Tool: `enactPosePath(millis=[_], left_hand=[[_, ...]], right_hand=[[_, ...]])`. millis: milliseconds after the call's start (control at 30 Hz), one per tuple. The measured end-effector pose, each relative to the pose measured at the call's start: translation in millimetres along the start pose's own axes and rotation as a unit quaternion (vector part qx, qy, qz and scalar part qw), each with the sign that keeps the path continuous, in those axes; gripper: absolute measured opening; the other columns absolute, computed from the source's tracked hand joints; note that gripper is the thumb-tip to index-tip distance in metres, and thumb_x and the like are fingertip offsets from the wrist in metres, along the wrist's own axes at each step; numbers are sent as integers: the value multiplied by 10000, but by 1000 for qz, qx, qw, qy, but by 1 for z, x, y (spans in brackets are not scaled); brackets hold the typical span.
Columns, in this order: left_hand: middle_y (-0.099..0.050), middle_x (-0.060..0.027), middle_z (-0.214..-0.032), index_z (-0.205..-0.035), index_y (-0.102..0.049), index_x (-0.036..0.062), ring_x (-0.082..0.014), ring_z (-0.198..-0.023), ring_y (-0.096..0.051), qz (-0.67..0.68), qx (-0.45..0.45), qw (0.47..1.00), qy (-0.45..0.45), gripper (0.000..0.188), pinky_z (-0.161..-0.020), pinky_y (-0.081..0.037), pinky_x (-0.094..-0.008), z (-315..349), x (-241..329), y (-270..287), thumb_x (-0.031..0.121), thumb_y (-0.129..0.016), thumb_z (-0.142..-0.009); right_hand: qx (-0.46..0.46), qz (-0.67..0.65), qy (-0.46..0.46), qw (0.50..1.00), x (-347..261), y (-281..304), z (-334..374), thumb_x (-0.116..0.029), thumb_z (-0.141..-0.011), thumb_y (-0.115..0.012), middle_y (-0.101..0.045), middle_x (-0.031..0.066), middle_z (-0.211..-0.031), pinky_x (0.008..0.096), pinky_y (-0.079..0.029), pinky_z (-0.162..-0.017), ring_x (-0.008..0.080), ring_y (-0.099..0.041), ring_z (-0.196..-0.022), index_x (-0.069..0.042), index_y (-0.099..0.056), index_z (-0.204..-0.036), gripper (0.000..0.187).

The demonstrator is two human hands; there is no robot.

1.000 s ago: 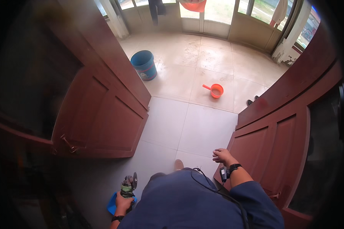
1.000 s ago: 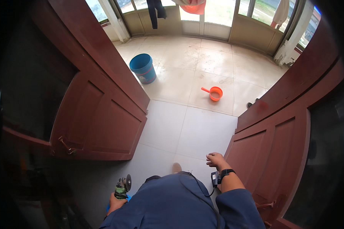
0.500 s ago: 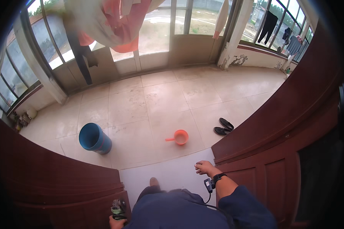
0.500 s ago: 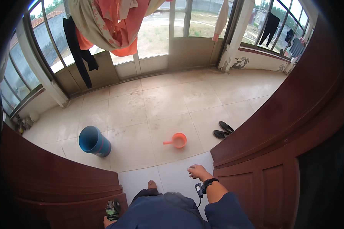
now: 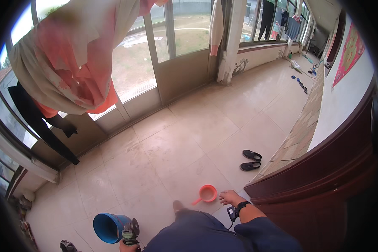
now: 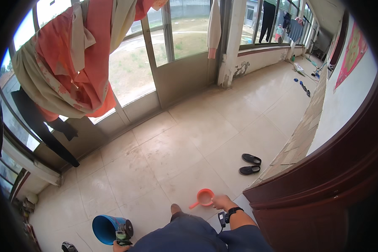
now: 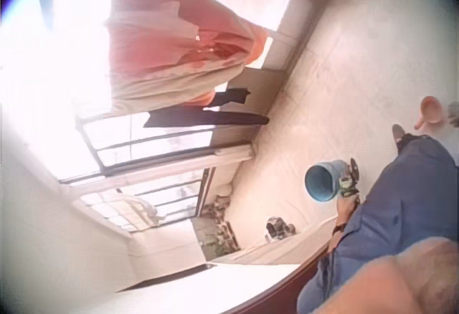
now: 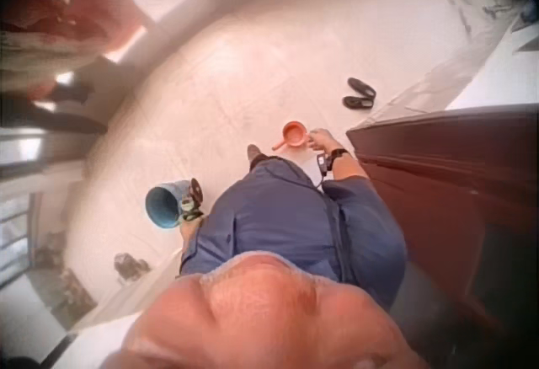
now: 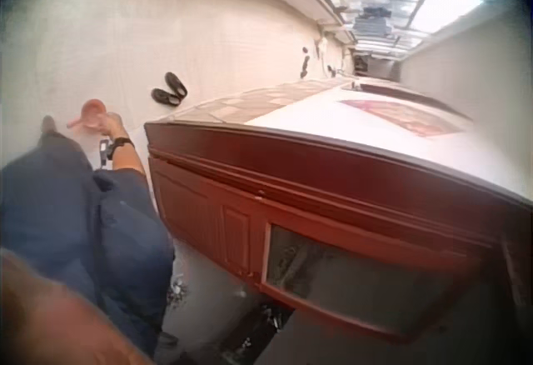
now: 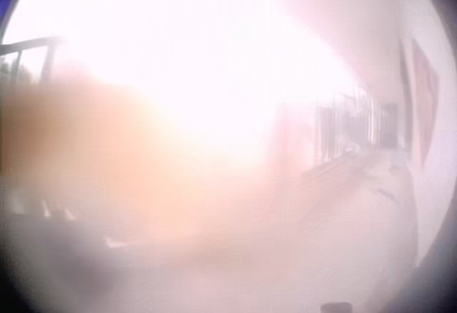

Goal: Picking up an angle grinder and subsequently untangling and inspecting a bundle of multi-colored electrical cables.

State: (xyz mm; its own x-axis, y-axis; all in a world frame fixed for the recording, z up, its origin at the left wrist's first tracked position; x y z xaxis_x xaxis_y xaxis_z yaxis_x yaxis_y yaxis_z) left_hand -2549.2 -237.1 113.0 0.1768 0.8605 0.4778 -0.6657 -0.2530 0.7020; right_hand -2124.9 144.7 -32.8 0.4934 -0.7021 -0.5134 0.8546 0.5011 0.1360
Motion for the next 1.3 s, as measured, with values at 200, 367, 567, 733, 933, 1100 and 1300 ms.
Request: enactPosePath(millis=[200, 367, 567, 733, 933, 1100, 1300], left_hand=[[-705, -110, -898, -1041, -670, 0, -226, -826, -681, -6, -64, 998, 10, 425, -742, -537, -362, -132, 130, 32, 198, -789, -684], [-706, -120, -902, -1056, -655, 3, -228, -825, -685, -33, -116, 993, -17, 415, -734, -543, -354, -260, 235, 29, 196, -768, -707], [-706, -131, -906, -1074, -637, 7, -231, -823, -691, -78, -190, 974, -90, 402, -725, -550, -344, -419, 374, 17, 194, -744, -734], [-665, -182, -959, -1168, -471, -55, -278, -802, -699, -147, -158, 966, -146, 730, -695, -589, -377, -512, 572, -35, 122, -833, -560], [-667, -176, -979, -1179, -476, -27, -266, -793, -705, -164, -236, 934, -211, 656, -664, -598, -368, -566, 793, -147, 70, -797, -616], [-656, -178, -1094, -1225, -501, 21, -303, -1003, -661, -343, -192, 878, -274, 779, -867, -534, -377, -604, 913, -238, 237, -851, -563], [-668, -174, -1069, -1237, -496, 12, -295, -1011, -667, -373, -209, 855, -294, 790, -863, -540, -372, -585, 1079, -342, 219, -850, -562]], right_hand=[[-7, -14, 80, 997, -176, -2, -64, -250, -910, -609, -666, 139, -1037, 303, -562, -683, 220, -689, -829, 41, -535, -1282, 478], [31, -33, 110, 993, -275, 18, -122, -262, -911, -613, -654, 145, -1080, 308, -561, -689, 229, -689, -852, 45, -515, -1306, 510], [106, -152, 6, 983, -289, 77, -175, -248, -910, -615, -660, 134, -1045, 310, -556, -668, 231, -694, -824, 28, -551, -1264, 453], [202, -288, 0, 936, -314, 125, -166, -244, -914, -618, -659, 131, -1036, 317, -554, -679, 241, -692, -822, 9, -565, -1249, 423], [238, -373, -63, 895, -309, 188, -218, -224, -894, -638, -668, 110, -944, 298, -543, -611, 217, -684, -741, 10, -608, -1158, 354], [261, -362, -39, 894, -296, 292, -285, -220, -893, -630, -665, 123, -985, 337, -554, -684, 249, -686, -818, -15, -618, -1124, 309], [299, -340, -9, 892, -384, 473, -330, -225, -920, -592, -659, 127, -1030, 311, -551, -711, 221, -685, -837, 14, -538, -1262, 421]])
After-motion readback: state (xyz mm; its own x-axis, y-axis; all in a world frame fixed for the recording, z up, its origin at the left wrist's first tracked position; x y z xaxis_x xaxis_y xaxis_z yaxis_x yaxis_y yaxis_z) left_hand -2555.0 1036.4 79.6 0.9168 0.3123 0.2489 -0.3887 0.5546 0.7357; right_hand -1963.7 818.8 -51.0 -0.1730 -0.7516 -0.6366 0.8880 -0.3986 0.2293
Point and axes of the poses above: each hand's wrist, its own z-axis away from the middle knuckle, its own y-axis out of the back of the hand, x = y × z, the point moved 5 cm from there along -z, towards the middle knuckle
